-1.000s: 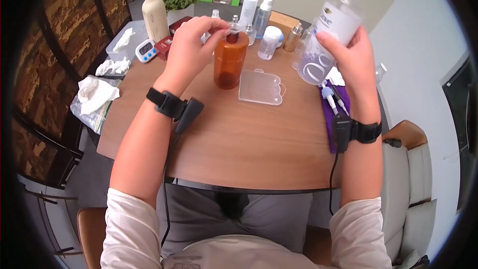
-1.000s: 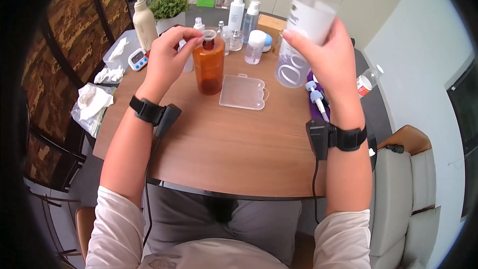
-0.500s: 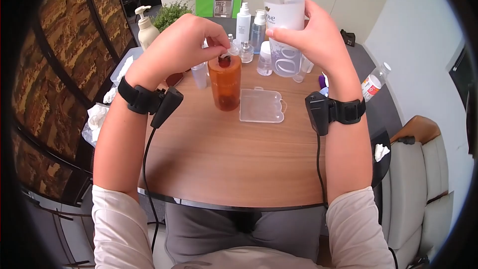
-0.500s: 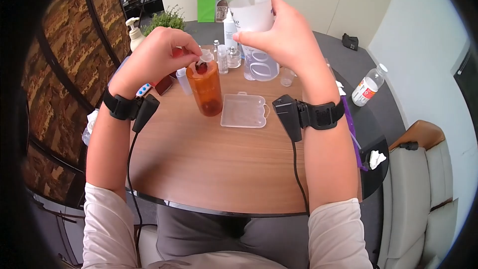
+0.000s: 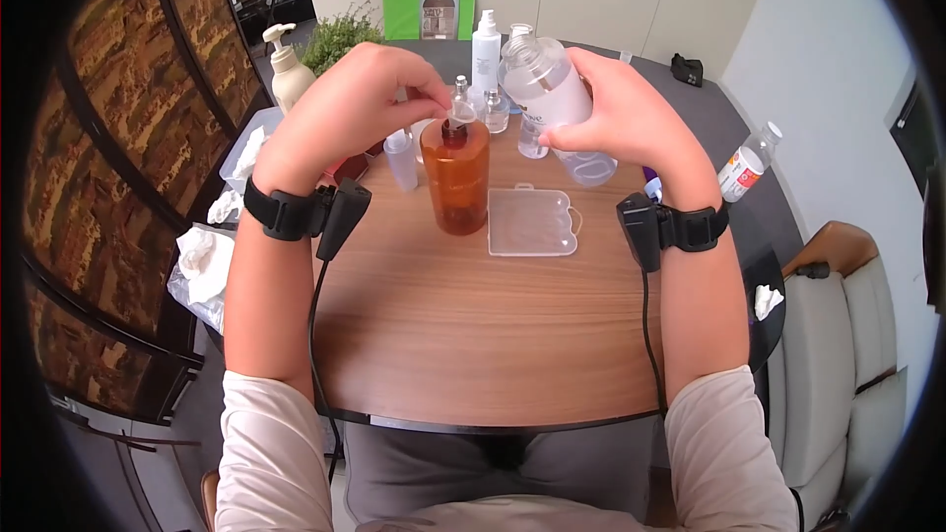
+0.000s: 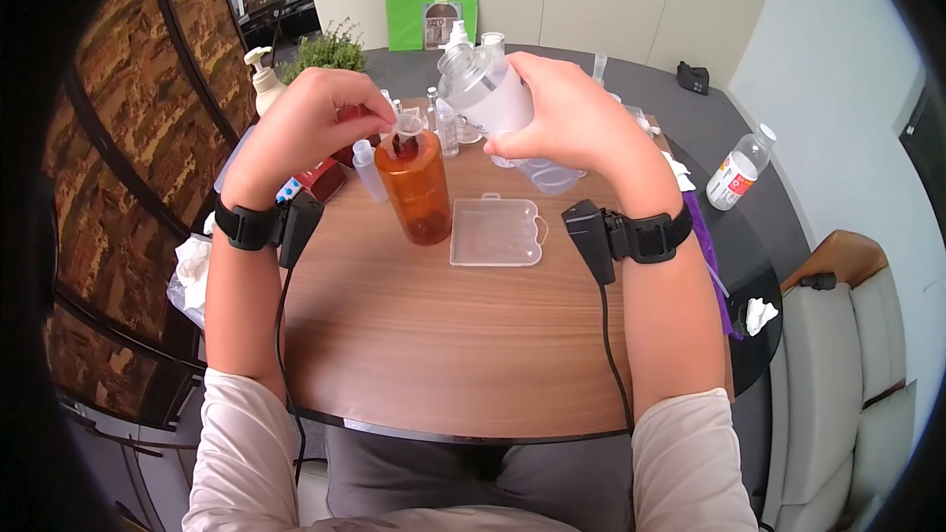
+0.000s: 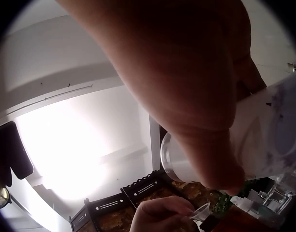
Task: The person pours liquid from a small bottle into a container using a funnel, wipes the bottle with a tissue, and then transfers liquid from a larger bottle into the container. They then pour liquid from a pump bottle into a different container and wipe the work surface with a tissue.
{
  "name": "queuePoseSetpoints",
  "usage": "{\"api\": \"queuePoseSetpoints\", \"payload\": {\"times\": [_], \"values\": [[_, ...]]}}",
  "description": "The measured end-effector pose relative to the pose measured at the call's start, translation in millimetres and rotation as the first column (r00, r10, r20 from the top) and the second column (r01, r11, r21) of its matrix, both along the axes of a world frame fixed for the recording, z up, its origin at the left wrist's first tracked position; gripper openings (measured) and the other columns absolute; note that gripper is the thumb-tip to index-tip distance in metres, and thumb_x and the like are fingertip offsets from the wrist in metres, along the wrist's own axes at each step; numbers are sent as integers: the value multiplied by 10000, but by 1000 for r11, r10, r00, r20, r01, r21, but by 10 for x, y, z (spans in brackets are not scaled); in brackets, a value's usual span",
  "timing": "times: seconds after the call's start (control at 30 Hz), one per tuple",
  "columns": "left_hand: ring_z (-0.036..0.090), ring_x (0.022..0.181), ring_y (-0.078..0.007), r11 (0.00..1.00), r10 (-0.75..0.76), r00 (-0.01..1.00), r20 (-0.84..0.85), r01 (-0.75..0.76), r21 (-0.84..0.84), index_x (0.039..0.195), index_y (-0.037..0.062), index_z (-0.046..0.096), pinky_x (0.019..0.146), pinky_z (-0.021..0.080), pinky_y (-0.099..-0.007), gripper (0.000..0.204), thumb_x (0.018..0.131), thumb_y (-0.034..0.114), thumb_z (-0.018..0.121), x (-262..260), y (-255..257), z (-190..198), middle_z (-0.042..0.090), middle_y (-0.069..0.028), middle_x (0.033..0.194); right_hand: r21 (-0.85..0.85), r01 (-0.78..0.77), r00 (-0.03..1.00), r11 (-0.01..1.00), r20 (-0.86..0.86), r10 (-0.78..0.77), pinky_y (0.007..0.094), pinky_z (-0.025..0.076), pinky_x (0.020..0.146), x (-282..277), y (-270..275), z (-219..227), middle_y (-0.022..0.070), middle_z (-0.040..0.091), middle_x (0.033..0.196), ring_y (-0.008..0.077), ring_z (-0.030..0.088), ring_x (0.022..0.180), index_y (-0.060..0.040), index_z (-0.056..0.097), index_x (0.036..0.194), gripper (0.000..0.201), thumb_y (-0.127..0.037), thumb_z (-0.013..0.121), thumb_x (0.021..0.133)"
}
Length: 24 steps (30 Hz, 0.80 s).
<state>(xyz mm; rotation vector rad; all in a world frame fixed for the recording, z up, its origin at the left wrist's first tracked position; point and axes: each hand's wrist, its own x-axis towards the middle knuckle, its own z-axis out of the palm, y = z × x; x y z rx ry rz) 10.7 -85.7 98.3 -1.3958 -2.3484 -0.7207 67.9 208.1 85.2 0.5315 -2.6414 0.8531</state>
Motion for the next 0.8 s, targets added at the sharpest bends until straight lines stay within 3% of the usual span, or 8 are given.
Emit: {"api": "queuePoseSetpoints", "payload": {"times": [0.1, 0.17, 0.27, 0.57, 0.8], "values": [[722, 781, -220, 1000, -2, 1000, -16, 3, 27, 950, -16, 758, 730, 574, -317, 59, 896, 8, 754, 33, 3, -2, 740, -111, 846, 98, 22, 1000, 995, 14, -23, 370, 550, 965, -34, -30, -30, 147, 741, 1160, 269, 712, 1068, -5, 628, 1323, 688, -201, 893, 719], [724, 783, -222, 999, -7, 1000, -24, 8, 31, 959, -15, 758, 736, 581, -325, 72, 892, 10, 756, 38, -8, 1, 741, -116, 852, 22, 38, 997, 999, -73, -36, 375, 547, 978, -92, -7, -108, 151, 736, 1176, 266, 710, 1102, -13, 585, 1351, 729, -161, 910, 715], [720, 776, -225, 998, 21, 993, -112, -15, 54, 951, -13, 757, 729, 582, -329, 85, 874, 22, 762, 24, -26, -18, 741, -110, 844, -24, 46, 998, 999, -49, -47, 379, 547, 987, -96, -1, -138, 150, 730, 1186, 261, 712, 1120, -21, 540, 1372, 767, -98, 920, 710], [716, 792, -267, 995, -90, 968, -234, 97, 19, 909, 0, 758, 740, 582, -356, 73, 838, 18, 760, -147, -3, -114, 755, -111, 859, 70, -28, 998, 997, -48, 31, 363, 544, 983, -49, -5, -123, 133, 729, 1159, 239, 713, 1100, -18, 533, 1343, 719, -51, 895, 722], [724, 800, -270, 996, -81, 982, -171, 85, 18, 910, 3, 764, 747, 596, -348, 83, 827, 15, 764, -126, -16, -107, 761, -110, 870, 68, -64, 998, 996, -9, 65, 344, 533, 983, -11, -30, -120, 108, 730, 1133, 214, 698, 1075, -32, 576, 1320, 680, -32, 873, 708]]}}
